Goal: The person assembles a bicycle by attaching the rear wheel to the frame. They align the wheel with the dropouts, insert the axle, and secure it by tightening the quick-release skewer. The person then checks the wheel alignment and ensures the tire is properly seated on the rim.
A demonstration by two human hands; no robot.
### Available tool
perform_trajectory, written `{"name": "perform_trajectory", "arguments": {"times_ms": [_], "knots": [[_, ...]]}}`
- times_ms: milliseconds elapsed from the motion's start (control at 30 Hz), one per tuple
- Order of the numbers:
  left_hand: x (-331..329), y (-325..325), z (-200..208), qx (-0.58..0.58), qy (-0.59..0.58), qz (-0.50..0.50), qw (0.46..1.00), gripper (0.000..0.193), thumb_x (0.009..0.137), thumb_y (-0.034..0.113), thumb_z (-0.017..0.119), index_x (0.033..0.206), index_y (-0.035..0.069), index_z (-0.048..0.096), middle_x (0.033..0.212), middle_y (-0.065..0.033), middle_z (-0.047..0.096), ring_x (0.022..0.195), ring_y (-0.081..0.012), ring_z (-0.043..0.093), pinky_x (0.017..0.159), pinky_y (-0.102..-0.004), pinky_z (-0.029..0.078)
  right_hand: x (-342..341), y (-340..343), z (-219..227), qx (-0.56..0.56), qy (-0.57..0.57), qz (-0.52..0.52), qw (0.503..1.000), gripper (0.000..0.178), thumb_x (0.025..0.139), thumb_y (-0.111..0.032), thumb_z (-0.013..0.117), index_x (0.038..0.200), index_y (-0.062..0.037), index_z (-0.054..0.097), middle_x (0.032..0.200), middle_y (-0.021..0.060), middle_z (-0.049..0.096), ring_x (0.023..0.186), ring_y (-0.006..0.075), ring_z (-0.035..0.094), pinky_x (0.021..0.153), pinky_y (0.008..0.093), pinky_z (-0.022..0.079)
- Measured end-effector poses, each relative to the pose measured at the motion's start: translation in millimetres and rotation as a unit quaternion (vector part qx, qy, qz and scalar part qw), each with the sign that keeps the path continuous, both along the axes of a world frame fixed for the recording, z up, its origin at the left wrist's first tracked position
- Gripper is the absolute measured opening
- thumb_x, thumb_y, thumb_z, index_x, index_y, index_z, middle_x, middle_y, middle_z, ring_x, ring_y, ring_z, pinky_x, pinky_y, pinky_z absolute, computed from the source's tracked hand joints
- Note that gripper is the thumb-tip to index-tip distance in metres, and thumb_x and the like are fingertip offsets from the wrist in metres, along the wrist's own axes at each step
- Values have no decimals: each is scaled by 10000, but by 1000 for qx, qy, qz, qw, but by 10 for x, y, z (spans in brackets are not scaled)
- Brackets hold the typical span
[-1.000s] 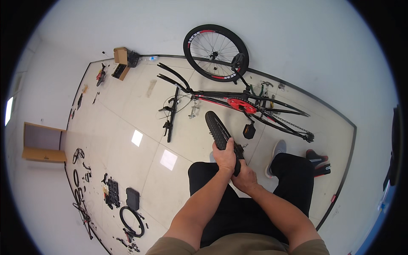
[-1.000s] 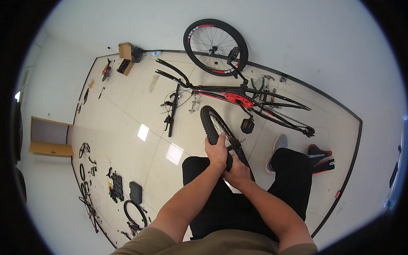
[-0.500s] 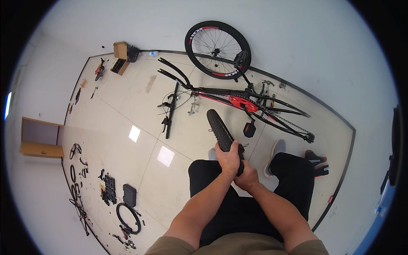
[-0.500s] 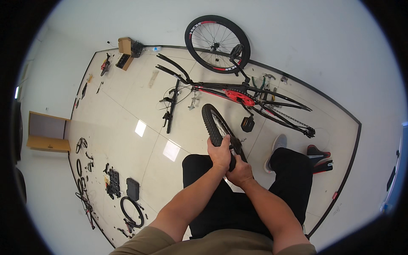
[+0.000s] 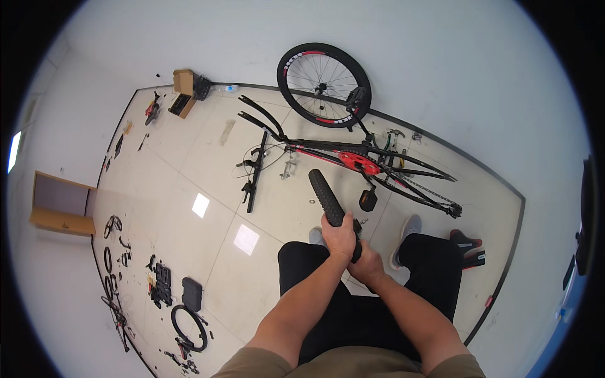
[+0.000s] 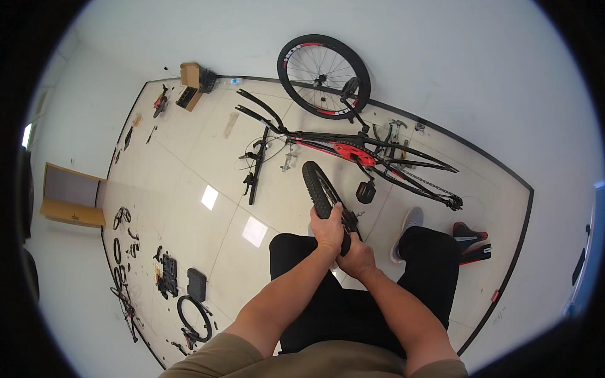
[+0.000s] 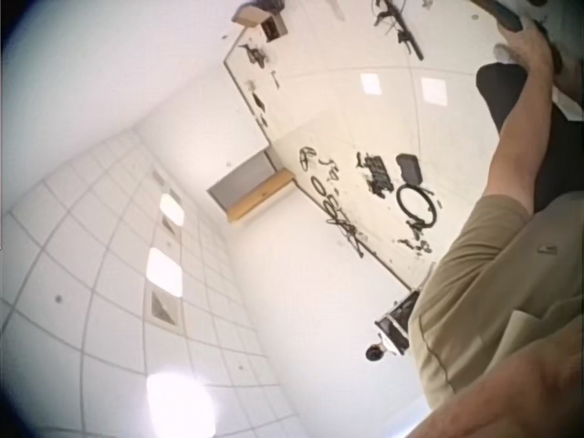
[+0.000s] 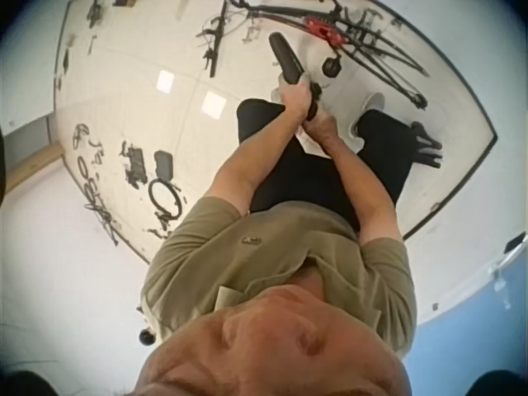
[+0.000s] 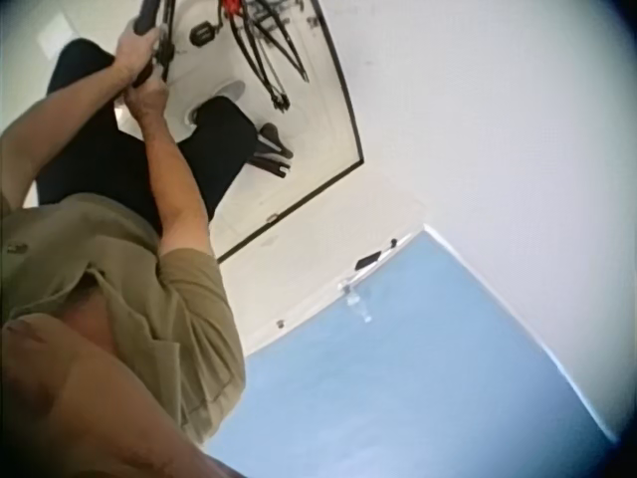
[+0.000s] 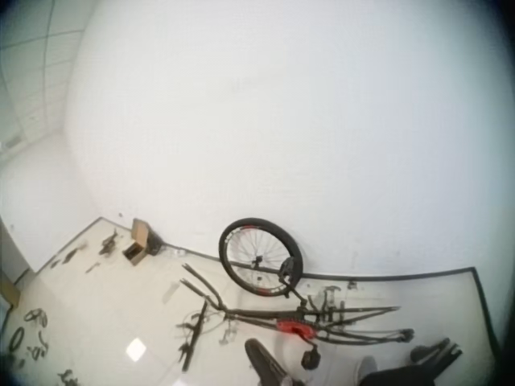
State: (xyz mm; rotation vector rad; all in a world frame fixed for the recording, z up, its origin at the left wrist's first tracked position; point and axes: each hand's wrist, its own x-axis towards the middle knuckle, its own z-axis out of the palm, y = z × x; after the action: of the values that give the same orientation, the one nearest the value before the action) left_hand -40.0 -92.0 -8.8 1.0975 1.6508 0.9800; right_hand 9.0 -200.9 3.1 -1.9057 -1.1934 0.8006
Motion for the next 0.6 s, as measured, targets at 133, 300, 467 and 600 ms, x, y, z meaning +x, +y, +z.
{"name": "perform_trajectory", "arguments": {"times_ms": [133,300,467,600], "knots": [[-21,-21,135,0,-12,-4,1000,448,853,234,785,1157,-23,578,912,-95,654,735,-187,614,637,-341,522,4,-23,62,-50,1,17,999,480,803,-376,781,1048,-29,558,854,244,701,840,462,697,764,527,562],[23,-42,469,-93,23,-20,995,596,847,301,789,1259,-61,555,1056,-186,687,951,-292,664,878,-378,521,32,-91,38,-19,-1,34,999,496,797,-390,786,1046,-25,563,864,232,694,848,433,695,765,497,560],[-102,-36,520,-206,-108,12,973,307,875,250,791,988,25,616,752,-69,618,624,-202,604,594,-362,503,-84,-138,71,46,10,22,999,495,782,-350,797,1053,-13,558,834,226,689,808,411,701,729,488,563],[-111,-44,501,-185,-113,19,976,253,893,225,773,907,38,602,659,-53,575,521,-180,549,508,-339,471,-140,-92,-31,39,12,20,999,536,753,-358,821,1070,-4,573,809,225,692,757,421,700,692,483,570]]}}
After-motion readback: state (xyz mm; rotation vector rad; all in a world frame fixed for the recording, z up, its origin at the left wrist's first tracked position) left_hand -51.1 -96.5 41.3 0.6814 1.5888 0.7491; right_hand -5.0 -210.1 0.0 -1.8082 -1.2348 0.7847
